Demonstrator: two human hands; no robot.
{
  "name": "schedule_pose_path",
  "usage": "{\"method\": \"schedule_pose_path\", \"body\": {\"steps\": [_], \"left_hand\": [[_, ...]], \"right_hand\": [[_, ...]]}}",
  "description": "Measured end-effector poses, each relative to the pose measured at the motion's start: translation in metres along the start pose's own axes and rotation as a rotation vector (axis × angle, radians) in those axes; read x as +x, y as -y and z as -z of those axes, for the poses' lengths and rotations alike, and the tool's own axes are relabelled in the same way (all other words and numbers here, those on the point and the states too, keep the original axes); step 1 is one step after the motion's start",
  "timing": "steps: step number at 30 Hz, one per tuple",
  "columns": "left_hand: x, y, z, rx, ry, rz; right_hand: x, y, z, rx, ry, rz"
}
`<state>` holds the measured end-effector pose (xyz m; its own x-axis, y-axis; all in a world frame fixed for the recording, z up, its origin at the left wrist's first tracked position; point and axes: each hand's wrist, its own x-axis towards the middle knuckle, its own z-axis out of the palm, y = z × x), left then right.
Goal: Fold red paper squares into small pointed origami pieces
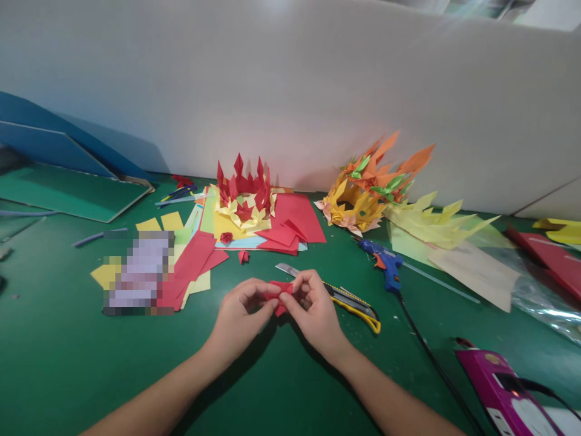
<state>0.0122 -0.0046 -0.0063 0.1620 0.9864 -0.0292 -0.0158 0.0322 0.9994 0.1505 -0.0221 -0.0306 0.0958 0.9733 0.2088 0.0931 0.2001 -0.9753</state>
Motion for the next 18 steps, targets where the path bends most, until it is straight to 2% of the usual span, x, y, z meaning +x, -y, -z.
{"method": "schedule_pose_path", "body": {"steps": [5, 12, 18], "left_hand": [[0.0009, -0.004, -0.0012, -0.073, 0.024, 0.089], [0.0026, -0.0095, 0.0004, -0.1, 0.006, 0.177], [0.003, -0.009, 0.0009, -0.085, 0.01, 0.177]], "right_hand": [[-0.0001, 0.004, -0.0001, 0.002, 0.004, -0.009], [0.0011, 0.0016, 0.0008, 0.217, 0.096, -0.083], [-0.0002, 0.0013, -0.0003, 0.136, 0.113, -0.078]]}}
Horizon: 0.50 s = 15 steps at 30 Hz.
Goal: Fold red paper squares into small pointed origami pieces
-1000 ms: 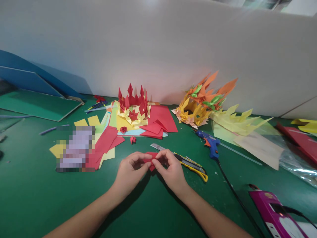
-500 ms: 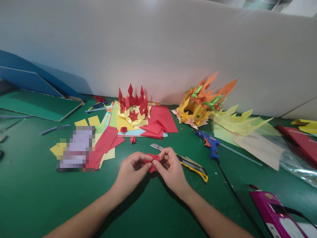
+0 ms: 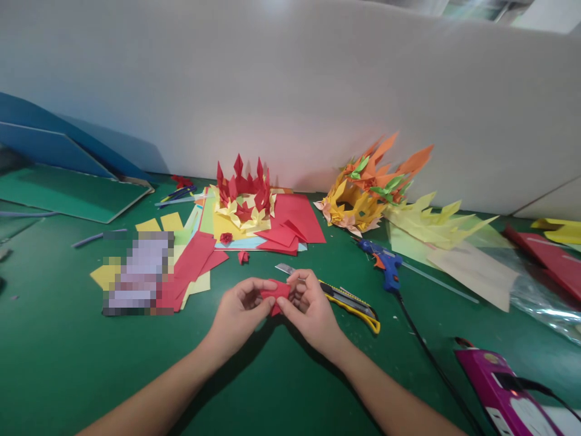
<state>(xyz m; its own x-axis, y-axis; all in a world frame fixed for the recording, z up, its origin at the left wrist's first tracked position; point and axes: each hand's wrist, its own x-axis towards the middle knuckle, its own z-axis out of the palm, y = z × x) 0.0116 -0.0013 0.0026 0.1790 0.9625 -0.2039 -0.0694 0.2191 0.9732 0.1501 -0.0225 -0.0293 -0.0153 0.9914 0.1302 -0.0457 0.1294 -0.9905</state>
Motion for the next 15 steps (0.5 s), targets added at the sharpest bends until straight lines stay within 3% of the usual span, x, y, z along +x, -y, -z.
{"method": "schedule_pose_path", "body": {"steps": [10, 15], "left_hand": [[0.0001, 0.0027, 0.0019, 0.019, 0.02, -0.039], [0.0018, 0.0049, 0.002, 0.019, 0.03, -0.077]], "right_hand": [[-0.0006, 0.0003, 0.0006, 0.031, 0.061, 0.035], [-0.0011, 0.0018, -0.0002, 0.041, 0.029, 0.021]]}}
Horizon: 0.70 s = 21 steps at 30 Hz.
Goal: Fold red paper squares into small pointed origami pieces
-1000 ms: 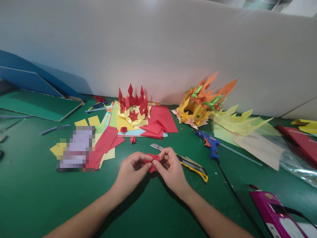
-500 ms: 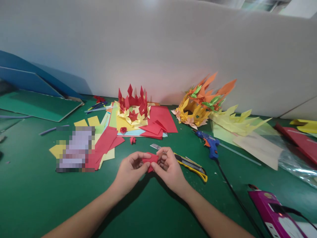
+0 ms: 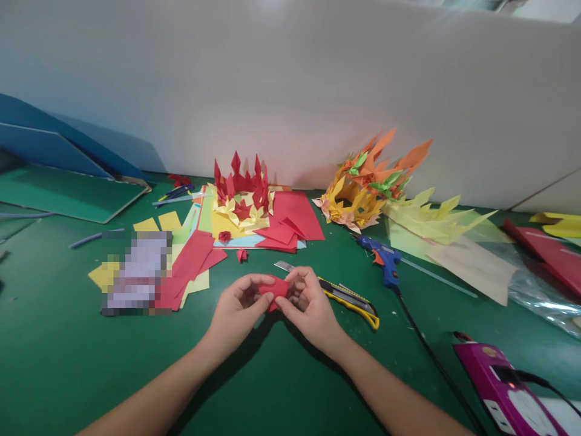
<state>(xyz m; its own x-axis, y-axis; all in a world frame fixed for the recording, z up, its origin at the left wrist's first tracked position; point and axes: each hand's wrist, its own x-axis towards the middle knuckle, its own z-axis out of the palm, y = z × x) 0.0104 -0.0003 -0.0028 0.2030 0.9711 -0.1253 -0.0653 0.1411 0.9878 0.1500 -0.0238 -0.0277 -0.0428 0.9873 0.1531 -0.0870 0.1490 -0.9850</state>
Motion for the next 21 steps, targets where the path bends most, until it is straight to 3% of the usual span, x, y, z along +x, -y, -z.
{"method": "schedule_pose_path", "body": {"steps": [5, 9, 16, 21], "left_hand": [[0.0024, 0.0024, 0.0028, -0.078, -0.067, -0.018], [0.002, 0.0002, 0.0025, -0.093, -0.059, -0.024], [-0.0003, 0.0022, -0.0015, -0.104, 0.122, 0.083], [0.0008, 0.0039, 0.0002, -0.058, 0.079, 0.066]], "right_hand": [[-0.0003, -0.001, 0.0005, -0.002, -0.087, -0.001], [-0.0003, -0.0009, 0.0007, 0.03, -0.048, -0.036], [0.0021, -0.0001, -0.0001, 0.141, -0.078, -0.053], [0.0002, -0.0021, 0.0004, 0.005, -0.031, -0.002]]}}
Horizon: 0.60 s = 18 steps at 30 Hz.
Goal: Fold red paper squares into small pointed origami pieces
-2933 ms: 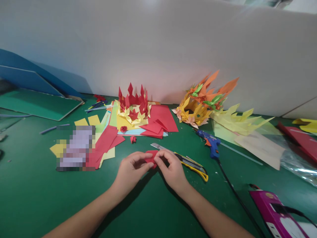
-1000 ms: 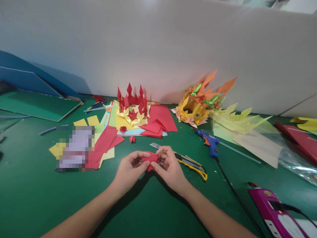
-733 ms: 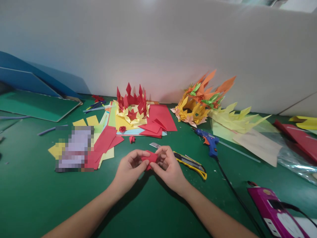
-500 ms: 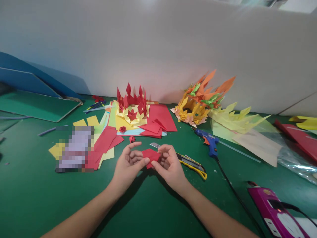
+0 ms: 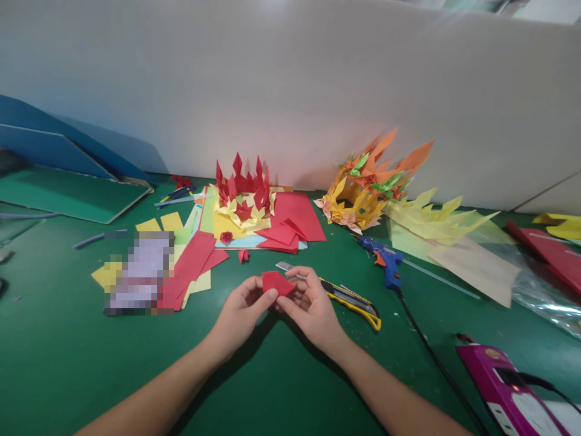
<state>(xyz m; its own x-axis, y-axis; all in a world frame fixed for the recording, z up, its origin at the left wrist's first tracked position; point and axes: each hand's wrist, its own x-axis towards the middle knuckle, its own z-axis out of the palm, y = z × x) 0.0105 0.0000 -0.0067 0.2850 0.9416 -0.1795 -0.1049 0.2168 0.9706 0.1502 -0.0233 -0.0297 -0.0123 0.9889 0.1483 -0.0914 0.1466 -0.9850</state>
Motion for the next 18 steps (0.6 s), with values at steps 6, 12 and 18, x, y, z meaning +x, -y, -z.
{"method": "schedule_pose_path", "body": {"steps": [6, 12, 18], "left_hand": [[0.0019, 0.0008, 0.0003, 0.08, 0.021, -0.012], [0.0006, 0.0005, 0.0001, 0.158, 0.005, -0.004], [-0.0012, -0.004, -0.0028, 0.163, -0.018, 0.022]], "right_hand": [[-0.0014, 0.0018, 0.0046, -0.337, -0.09, 0.303], [0.0008, 0.0039, 0.0059, -0.401, -0.119, 0.348], [0.0002, 0.007, 0.0049, -0.459, -0.197, 0.431]]}}
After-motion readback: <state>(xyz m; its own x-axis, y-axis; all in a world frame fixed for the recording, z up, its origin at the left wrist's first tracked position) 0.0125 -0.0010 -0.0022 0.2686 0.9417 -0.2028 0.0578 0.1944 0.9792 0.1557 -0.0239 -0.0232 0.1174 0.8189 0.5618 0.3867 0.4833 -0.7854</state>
